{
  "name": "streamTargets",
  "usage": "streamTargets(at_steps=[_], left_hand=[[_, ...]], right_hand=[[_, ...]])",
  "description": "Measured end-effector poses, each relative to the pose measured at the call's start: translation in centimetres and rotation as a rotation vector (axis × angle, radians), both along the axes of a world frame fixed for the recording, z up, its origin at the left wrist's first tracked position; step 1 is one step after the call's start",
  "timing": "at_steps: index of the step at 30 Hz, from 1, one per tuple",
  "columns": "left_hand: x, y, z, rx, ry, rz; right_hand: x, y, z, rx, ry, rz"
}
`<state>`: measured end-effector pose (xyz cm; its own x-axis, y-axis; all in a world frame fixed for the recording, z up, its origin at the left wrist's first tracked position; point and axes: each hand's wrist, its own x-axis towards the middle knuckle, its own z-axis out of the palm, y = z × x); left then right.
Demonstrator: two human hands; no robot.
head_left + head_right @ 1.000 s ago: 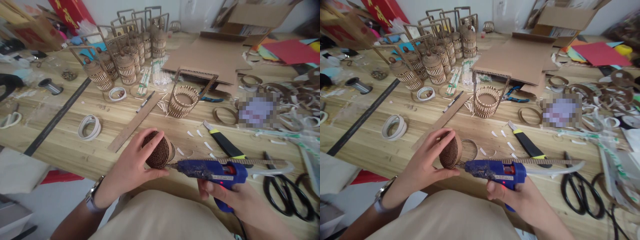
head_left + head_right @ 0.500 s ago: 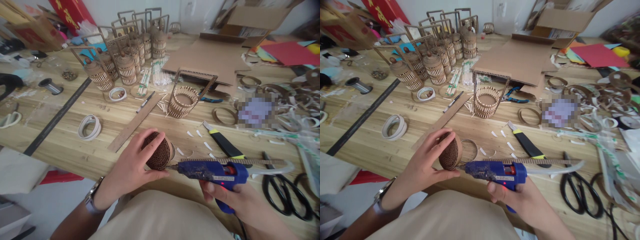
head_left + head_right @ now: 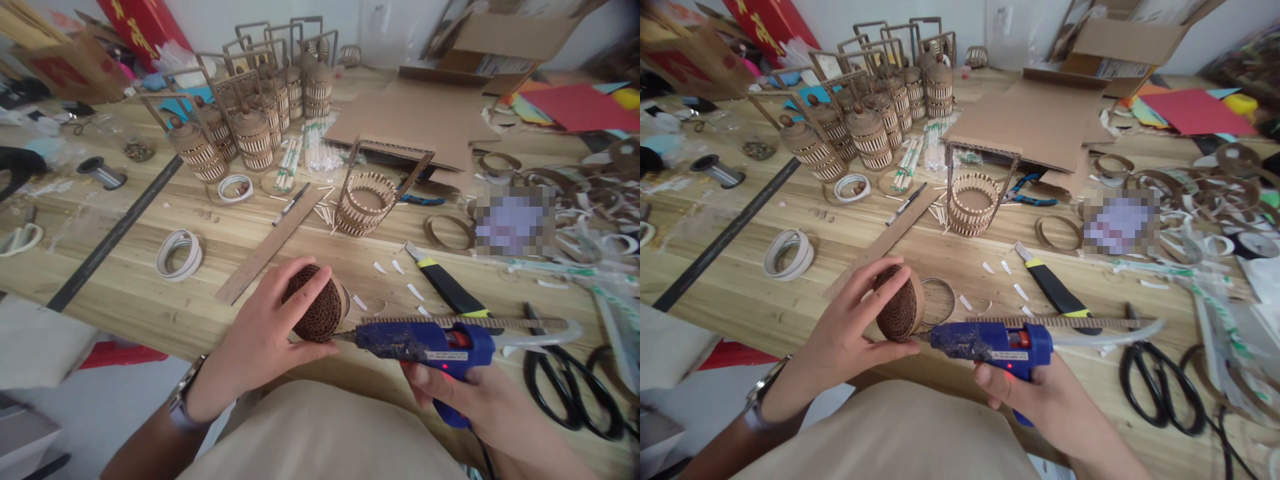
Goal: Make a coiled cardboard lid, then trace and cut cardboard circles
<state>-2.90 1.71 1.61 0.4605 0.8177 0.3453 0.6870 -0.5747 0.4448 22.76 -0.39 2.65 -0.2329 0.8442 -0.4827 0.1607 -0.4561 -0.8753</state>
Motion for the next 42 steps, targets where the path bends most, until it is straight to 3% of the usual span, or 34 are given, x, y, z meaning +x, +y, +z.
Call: streamTargets(at_steps=[12, 19, 24, 35, 42], left_hand=[[-0.1, -0.2, 0.0, -0.008, -0.023, -0.011], [-0.2, -0.3, -0.1, -0.067, -0.072, -0.022], [-0.3, -0.4, -0.2, -0.132, -0.108, -0.03], [-0.5, -0.7, -0.3, -0.185, -0.176, -0.047], [-0.5, -0.7, -0.2, -0.25, -0.265, -0.052]], right_hand=[[-0.1, 0.0, 0.4, -0.029, -0.021, 0.016], [1.3, 0.1, -2.4, 0.065, 0.11, 0.15], [2.1, -0.2, -3.6, 0.075, 0.165, 0.131], [0.6, -0.2, -0.9, -0.023, 0.1, 0.057], [-0.5, -0.7, 0.6, -0.039, 0.011, -0.08]])
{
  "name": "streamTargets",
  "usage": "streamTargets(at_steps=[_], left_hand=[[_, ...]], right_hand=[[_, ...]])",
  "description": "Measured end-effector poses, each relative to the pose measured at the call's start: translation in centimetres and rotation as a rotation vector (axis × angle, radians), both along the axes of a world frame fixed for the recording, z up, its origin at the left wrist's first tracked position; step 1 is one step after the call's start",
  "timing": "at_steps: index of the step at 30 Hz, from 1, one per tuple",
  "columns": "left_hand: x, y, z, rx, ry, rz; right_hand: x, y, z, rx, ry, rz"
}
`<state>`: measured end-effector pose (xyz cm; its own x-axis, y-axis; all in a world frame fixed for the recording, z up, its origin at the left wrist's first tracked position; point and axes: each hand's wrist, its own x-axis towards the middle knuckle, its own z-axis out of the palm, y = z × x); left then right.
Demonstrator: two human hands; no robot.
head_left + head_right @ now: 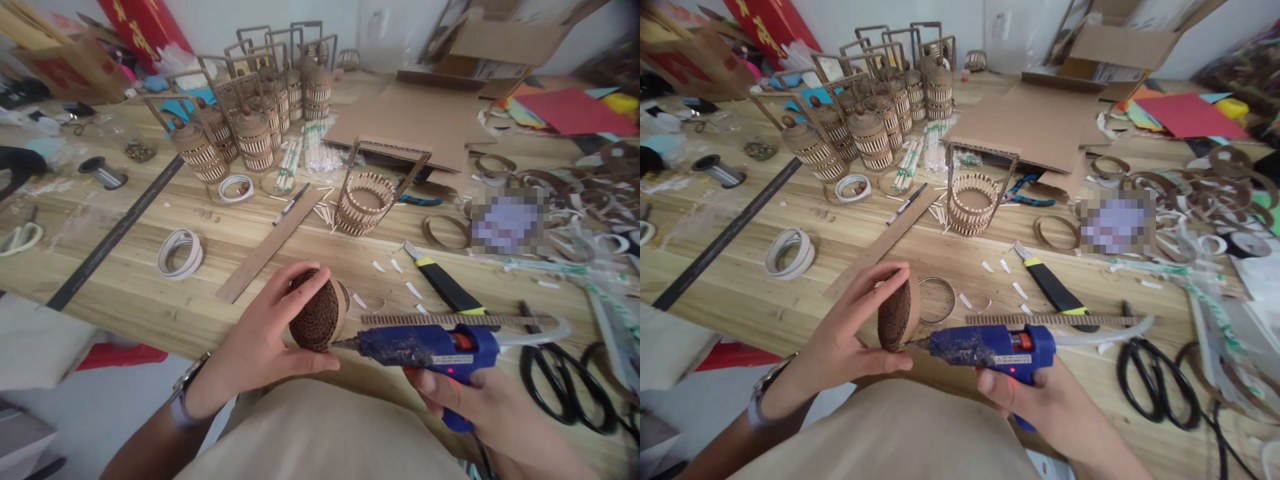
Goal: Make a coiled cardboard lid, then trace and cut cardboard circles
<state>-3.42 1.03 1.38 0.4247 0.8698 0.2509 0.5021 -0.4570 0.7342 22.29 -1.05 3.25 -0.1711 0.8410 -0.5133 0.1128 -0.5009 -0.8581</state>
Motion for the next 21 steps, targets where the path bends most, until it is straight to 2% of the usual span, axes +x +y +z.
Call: streamTargets(at_steps=[5, 16, 21], left_hand=[[0.1, 0.1, -0.3, -0.074, -0.101, 0.002], [0.4, -0.1, -0.6, -0.138, -0.192, 0.017], [0.5, -0.2, -0.5, -0.135, -0.198, 0.026]], right_hand=[[0.0, 0.1, -0.1, -0.004, 0.011, 0.017], [1.6, 1.2, -2.1, 0.036, 0.009, 0.086], [1.7, 1.2, -2.6, 0.013, 0.042, 0.035]])
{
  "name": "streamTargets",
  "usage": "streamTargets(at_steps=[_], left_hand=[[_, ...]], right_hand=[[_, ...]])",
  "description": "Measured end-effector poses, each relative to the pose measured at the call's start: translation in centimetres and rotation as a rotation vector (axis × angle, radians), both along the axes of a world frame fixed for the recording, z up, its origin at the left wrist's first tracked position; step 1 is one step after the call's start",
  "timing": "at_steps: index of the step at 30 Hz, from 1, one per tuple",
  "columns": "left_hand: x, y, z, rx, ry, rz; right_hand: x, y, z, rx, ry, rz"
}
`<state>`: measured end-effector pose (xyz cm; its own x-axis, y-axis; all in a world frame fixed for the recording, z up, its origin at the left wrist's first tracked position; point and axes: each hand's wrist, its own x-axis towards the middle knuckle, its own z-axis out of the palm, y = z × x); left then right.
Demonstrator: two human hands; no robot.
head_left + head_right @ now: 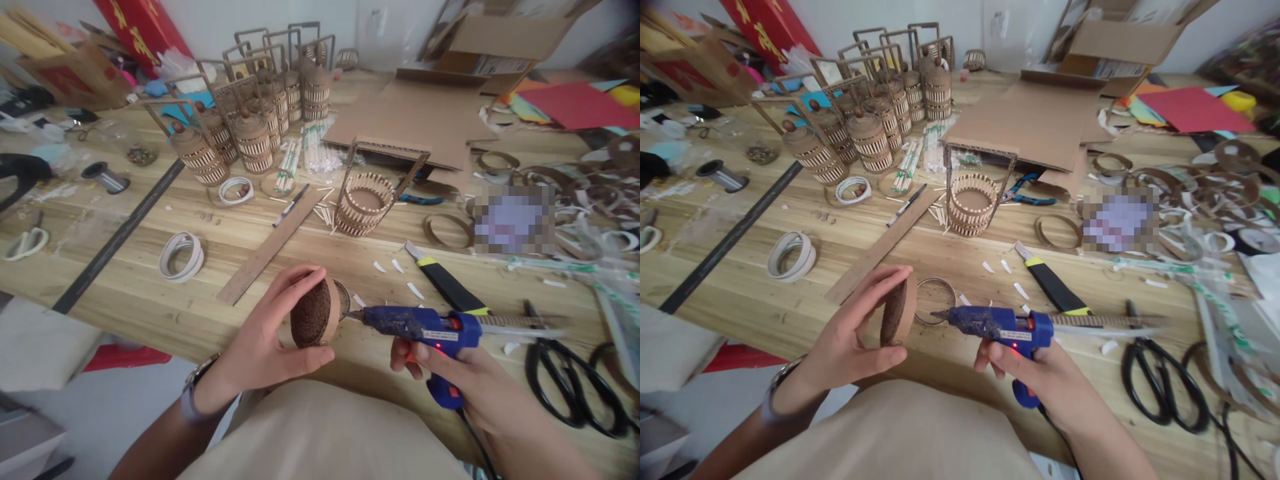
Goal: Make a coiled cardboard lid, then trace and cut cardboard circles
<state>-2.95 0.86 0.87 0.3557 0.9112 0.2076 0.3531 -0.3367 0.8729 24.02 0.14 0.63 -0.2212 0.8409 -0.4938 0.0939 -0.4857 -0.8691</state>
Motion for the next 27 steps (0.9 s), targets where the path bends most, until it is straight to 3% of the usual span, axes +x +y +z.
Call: streamTargets(at_steps=[9, 13, 21, 27], left_hand=[[0.1, -0.1, -0.2, 0.01, 0.009, 0.007], [0.1, -0.1, -0.4, 0.0, 0.009, 0.008], [-0.5, -0.5, -1.1, -0.068, -0.008, 0.068], [-0.7, -0.5, -1.6, -0.048, 0.023, 0.093]], right_hand=[[0.2, -0.1, -0.7, -0.011, 0.025, -0.031], [0.7, 0.3, -0.8, -0.072, 0.119, -0.024], [2.1, 1.1, -1.6, -0.268, 0.466, 0.132], [2.2, 0.7, -2.2, -0.136, 0.441, -0.067]])
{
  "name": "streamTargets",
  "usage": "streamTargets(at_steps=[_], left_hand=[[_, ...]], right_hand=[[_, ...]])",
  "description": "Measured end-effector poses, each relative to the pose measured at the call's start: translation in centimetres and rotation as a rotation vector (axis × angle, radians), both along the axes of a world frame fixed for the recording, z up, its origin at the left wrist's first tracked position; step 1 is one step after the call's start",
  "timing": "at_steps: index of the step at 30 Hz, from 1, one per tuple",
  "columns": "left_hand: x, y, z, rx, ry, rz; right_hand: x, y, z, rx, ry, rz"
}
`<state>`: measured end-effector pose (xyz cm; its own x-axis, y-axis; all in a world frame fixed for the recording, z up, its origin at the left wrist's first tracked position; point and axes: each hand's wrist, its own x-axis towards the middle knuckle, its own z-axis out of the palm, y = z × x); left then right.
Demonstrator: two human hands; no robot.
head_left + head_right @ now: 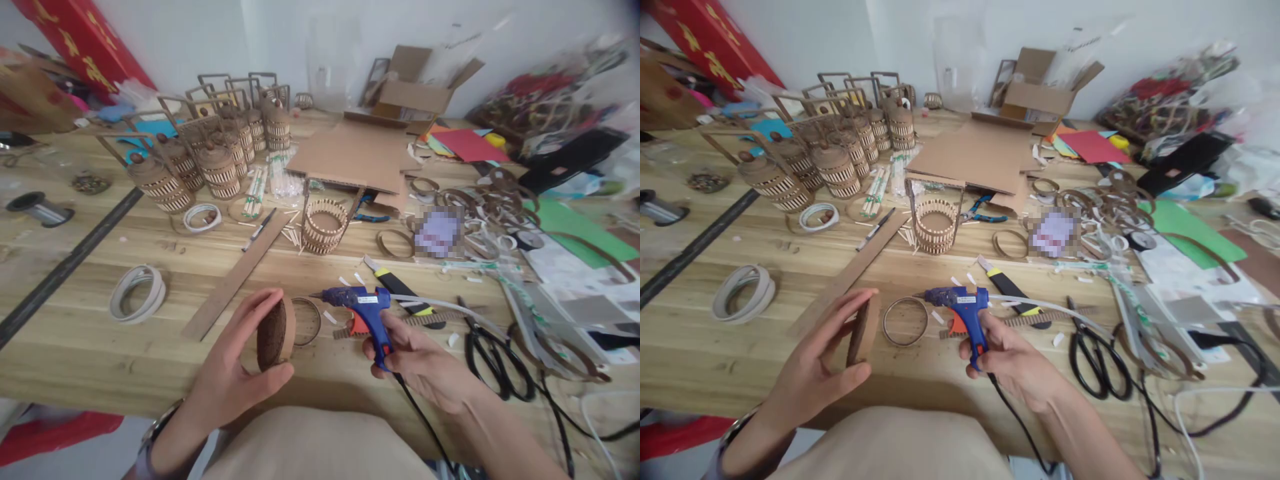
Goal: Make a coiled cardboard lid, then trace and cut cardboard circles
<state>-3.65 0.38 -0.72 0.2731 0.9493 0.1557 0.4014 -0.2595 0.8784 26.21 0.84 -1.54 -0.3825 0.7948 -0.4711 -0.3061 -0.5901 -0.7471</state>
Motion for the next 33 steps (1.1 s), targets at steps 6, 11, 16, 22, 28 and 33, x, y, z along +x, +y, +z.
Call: streamTargets(at_steps=[6, 11, 16, 22, 28, 33], left_hand=[[0.3, 0.0, -0.4, 0.067, 0.01, -0.009], [0.1, 0.6, -0.1, 0.031, 0.109, -0.01], [0.1, 1.1, 1.2, -0.089, 0.226, -0.173], [3.0, 1.3, 0.8, -0.27, 0.225, -0.56], [3.8, 2.7, -1.2, -0.156, 0.3, -0.393], [4.0, 3.4, -2.7, 0.013, 0.433, -0.207]], right_hand=[[-0.7, 1.6, -0.3, 0.082, -0.033, -0.132], [-1.7, 3.8, -1.2, 0.125, 0.004, -0.154], [-2.1, 4.1, -0.9, 0.035, 0.033, -0.138], [-2.1, 2.6, -0.5, -0.003, -0.149, -0.07], [-2.1, 3.3, -2.3, 0.29, -0.326, -0.16], [-2.4, 4.3, -3.6, 0.375, -0.312, -0.247]])
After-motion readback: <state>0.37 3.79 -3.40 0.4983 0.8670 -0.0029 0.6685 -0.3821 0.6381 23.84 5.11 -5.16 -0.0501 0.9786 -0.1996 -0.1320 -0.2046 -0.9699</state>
